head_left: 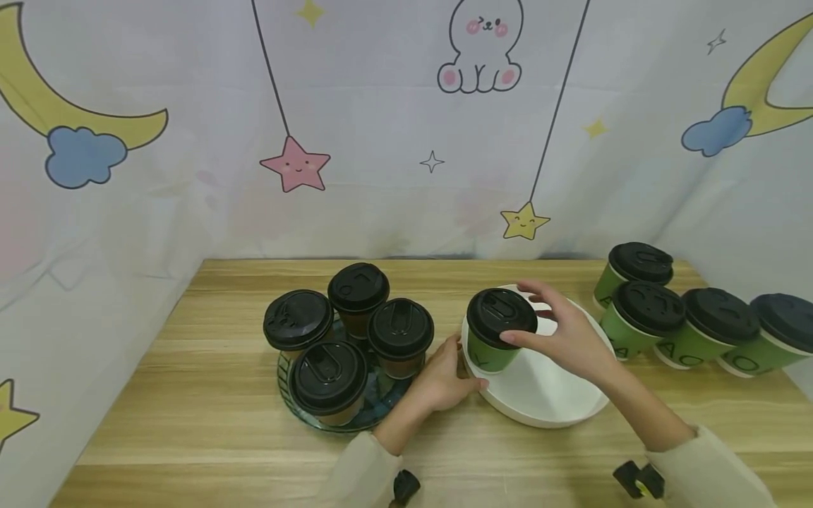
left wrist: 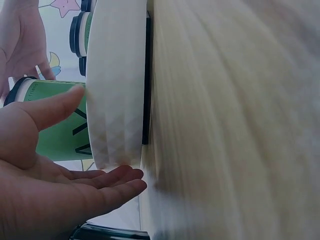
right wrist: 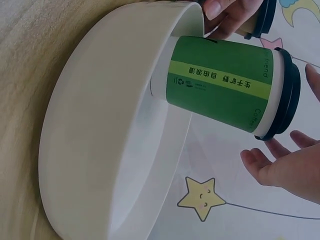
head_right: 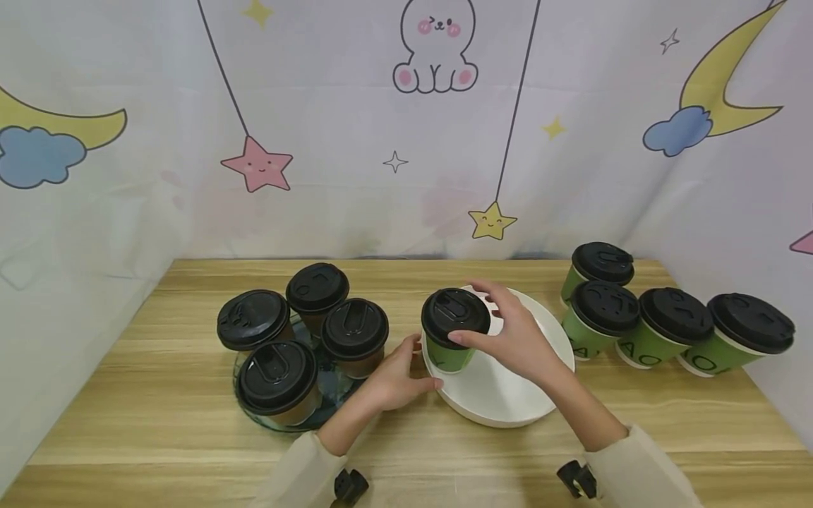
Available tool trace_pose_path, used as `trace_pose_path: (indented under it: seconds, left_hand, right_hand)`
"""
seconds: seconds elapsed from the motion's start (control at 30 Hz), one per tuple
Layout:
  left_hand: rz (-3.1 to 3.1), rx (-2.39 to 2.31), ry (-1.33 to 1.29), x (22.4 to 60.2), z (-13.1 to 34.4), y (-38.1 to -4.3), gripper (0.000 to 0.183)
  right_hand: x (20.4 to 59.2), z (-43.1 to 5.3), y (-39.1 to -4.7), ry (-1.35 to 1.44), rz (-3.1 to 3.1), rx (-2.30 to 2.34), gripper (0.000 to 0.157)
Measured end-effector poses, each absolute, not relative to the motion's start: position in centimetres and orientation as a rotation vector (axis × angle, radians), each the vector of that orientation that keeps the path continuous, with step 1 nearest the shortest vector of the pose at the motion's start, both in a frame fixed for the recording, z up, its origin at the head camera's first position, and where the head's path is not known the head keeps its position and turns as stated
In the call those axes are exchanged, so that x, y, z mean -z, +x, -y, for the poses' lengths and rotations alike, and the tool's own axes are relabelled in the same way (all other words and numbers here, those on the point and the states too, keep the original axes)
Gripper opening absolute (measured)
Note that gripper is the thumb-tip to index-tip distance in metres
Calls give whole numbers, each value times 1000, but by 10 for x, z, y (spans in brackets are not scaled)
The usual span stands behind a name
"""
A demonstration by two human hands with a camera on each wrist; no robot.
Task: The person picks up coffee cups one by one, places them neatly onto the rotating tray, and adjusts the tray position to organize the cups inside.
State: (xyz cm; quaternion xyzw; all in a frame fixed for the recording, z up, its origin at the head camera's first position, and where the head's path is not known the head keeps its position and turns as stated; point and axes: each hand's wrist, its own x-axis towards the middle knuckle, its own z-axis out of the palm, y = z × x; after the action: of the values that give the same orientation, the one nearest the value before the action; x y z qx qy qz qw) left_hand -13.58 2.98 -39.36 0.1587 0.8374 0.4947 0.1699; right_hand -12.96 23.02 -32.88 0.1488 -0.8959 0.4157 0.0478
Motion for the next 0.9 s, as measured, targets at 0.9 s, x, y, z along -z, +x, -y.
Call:
trace_pose_path:
  seconds: [0.9]
  left_hand:
    - [-2367, -1387, 427, 395, -30, -136, 78]
  right_hand:
    - [328, -263, -119, 294, 2785, -1204, 63]
